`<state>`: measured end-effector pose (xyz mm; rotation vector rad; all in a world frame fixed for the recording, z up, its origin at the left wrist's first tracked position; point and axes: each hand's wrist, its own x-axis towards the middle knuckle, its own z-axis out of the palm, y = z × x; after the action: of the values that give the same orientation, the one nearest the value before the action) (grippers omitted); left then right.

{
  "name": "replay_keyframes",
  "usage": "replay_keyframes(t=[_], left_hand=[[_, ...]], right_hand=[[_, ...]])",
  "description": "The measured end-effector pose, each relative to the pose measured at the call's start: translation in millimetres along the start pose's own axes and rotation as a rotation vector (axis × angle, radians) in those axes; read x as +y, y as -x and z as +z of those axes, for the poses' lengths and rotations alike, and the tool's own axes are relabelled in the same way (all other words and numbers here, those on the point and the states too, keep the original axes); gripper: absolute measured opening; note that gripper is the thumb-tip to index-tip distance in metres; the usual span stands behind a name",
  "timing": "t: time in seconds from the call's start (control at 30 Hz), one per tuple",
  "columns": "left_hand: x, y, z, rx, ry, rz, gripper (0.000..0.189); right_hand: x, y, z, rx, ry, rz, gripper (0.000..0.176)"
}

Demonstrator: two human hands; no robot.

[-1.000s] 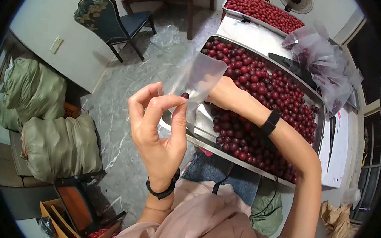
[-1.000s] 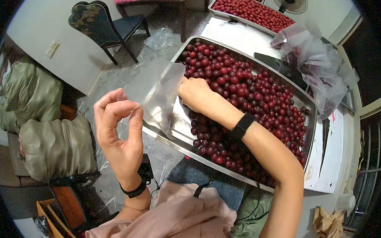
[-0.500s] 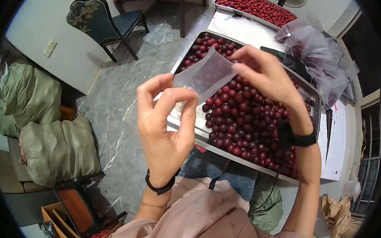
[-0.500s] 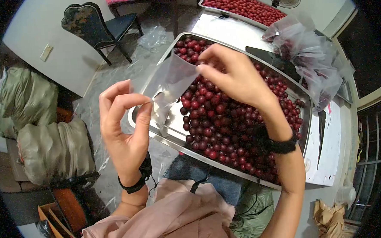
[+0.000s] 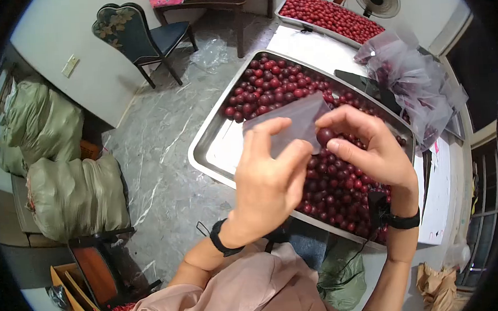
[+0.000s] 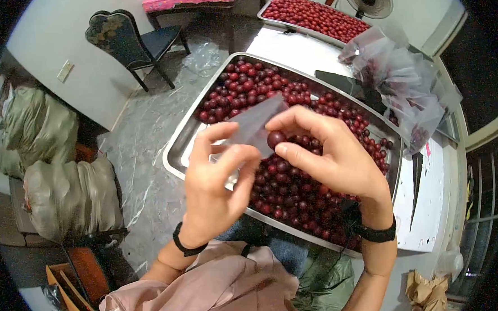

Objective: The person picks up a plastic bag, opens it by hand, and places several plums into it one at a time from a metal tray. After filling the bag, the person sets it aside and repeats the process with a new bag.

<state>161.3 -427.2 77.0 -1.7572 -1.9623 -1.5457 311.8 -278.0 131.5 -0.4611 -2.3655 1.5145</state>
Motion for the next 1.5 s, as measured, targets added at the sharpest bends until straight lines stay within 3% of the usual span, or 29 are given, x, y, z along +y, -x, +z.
replay_keyframes(t=[0.1,0.33,0.5,0.57,0.7,0.8,0.83,0.9,0.93,0.97,1.07,1.23,1.3,1.37,1.43,1.47,1.5], left_hand=[[6,3,12,-0.03,-0.006,0.01,0.025],[9,7,45,-0.004,0.078,0.039,0.026],[5,9,54,0.037,0.088,0.045,0.028],[5,9,53,0.036,0.084,0.036,0.028],[3,7,45,0.018,0.113,0.023,0.029],[-3,5,39,0.013,0.093,0.061,0.029],[-4,4,37,0.012,0.097,0.076,0.029],[-6,0,32,-0.002,0.08,0.087,0.028],[-6,-1,28,-0.039,0.085,0.071,0.026],[-6,-2,27,-0.046,0.097,0.066,0.025],[-8,-4,20,-0.061,0.094,0.031,0.026],[-11,-7,16,-0.089,0.105,0.072,0.027],[-11,-6,15,-0.098,0.129,0.094,0.026],[-13,-5,11,-0.093,0.093,0.084,0.024],[-10,-4,6,-0.083,0.11,0.045,0.024],[-9,-4,4,-0.057,0.108,0.019,0.022],[-10,-4,2,-0.03,0.106,-0.007,0.02]], right_hand=[[5,-5,-2,-0.037,0.206,-0.053,0.028],[47,-31,-9,-0.375,-0.155,0.191,0.034],[63,-67,0,-0.609,-0.087,0.133,0.045],[73,-81,8,-0.739,-0.055,-0.014,0.045],[89,-91,22,-0.773,-0.135,0.06,0.046],[108,-86,22,-0.709,-0.102,-0.143,0.052],[149,-79,11,-0.628,0.086,-0.211,0.042],[80,-70,4,-0.562,0.057,0.037,0.044],[69,-65,6,-0.531,-0.146,0.091,0.05],[59,-58,5,-0.468,-0.197,0.142,0.038],[42,-40,-8,-0.408,-0.024,0.119,0.031],[35,-15,-5,-0.333,-0.083,0.009,0.027],[31,-11,-3,-0.252,0.105,0.028,0.026],[29,-2,1,-0.142,0.13,-0.054,0.023],[33,7,1,0.173,0.266,-0.12,0.02],[37,10,3,0.262,0.176,-0.144,0.016],[39,14,3,0.266,0.175,-0.145,0.016]])
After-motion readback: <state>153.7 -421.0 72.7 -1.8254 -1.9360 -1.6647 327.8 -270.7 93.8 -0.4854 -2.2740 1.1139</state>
